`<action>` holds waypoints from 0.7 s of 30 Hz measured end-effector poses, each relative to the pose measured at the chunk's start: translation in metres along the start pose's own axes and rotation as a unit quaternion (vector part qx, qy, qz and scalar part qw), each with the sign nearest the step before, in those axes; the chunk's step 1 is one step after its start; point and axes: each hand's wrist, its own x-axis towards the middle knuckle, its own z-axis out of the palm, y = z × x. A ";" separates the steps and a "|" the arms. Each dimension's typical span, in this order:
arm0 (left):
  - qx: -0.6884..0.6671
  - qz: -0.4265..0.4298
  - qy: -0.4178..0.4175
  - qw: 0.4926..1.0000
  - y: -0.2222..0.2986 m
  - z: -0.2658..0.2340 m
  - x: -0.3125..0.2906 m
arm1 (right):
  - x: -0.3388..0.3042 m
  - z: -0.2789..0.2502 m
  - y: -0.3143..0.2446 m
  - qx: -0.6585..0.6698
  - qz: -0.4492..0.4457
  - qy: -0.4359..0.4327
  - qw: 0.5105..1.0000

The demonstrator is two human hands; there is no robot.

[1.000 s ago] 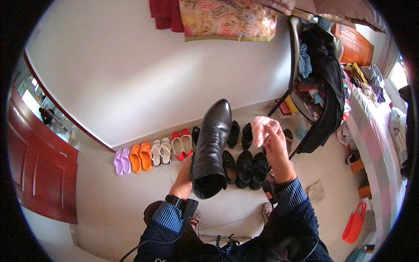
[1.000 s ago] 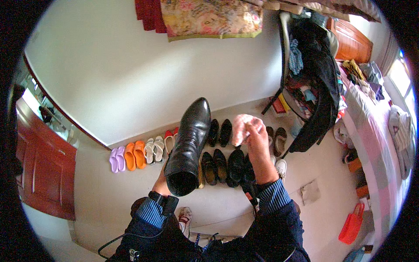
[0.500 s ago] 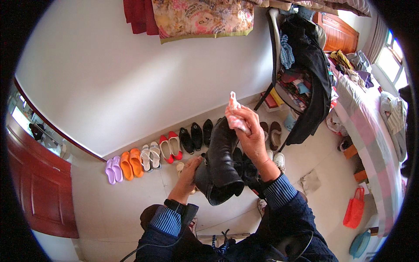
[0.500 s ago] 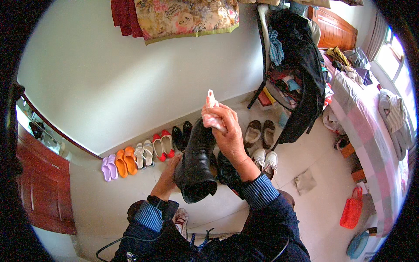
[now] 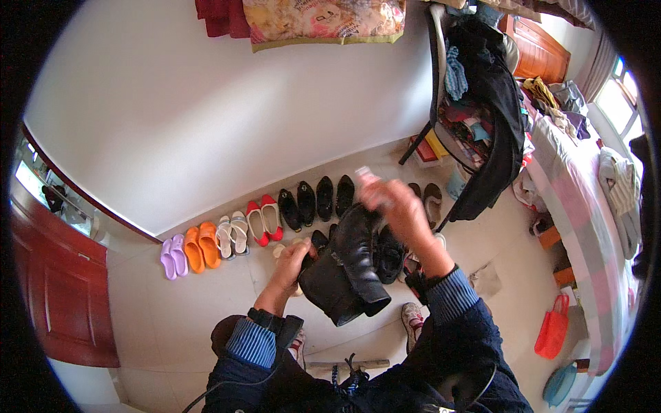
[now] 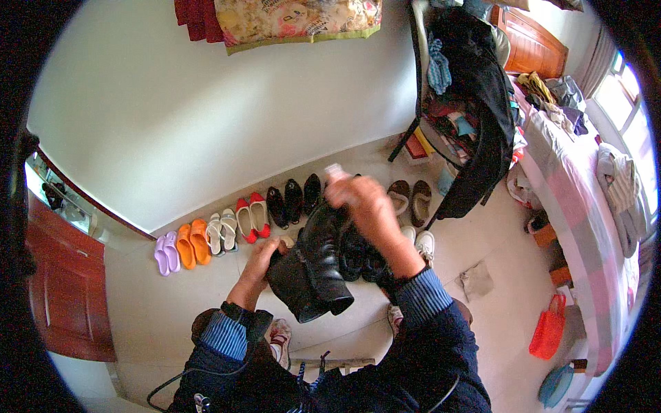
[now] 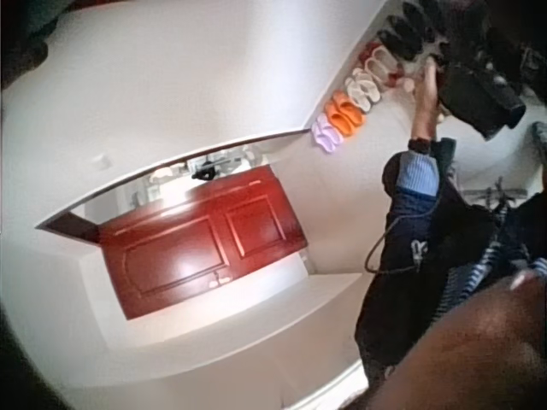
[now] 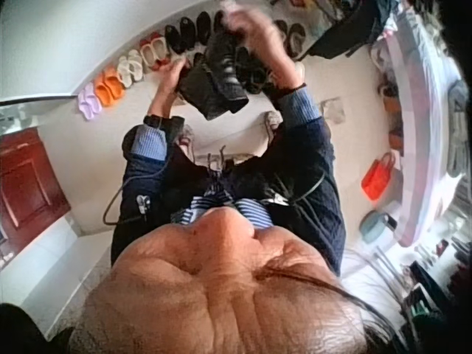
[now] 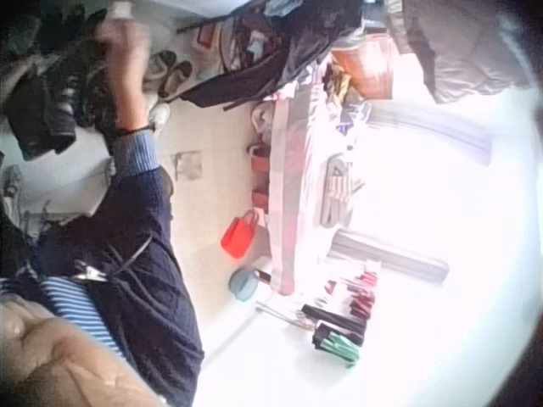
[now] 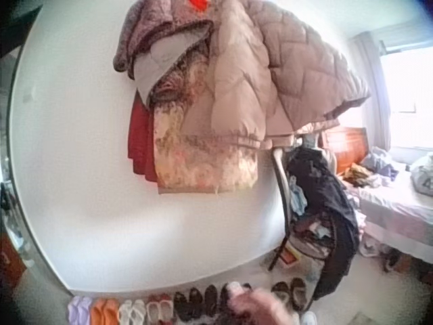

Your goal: The person sits on the floor and wipes a black boot with a patterned cloth. They rotate the boot to clean different sides and then place it back among other shoes on the floor.

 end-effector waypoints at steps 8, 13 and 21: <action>-0.001 0.039 0.011 0.999 -0.002 0.003 0.009 | -0.006 -0.036 0.011 0.416 0.243 0.103 0.870; -0.009 -0.008 0.032 0.999 -0.007 0.007 0.013 | -0.004 -0.023 0.007 0.375 0.317 0.058 0.869; -0.050 0.031 0.034 0.998 0.003 0.014 0.002 | -0.006 -0.003 0.007 0.184 0.204 0.040 0.961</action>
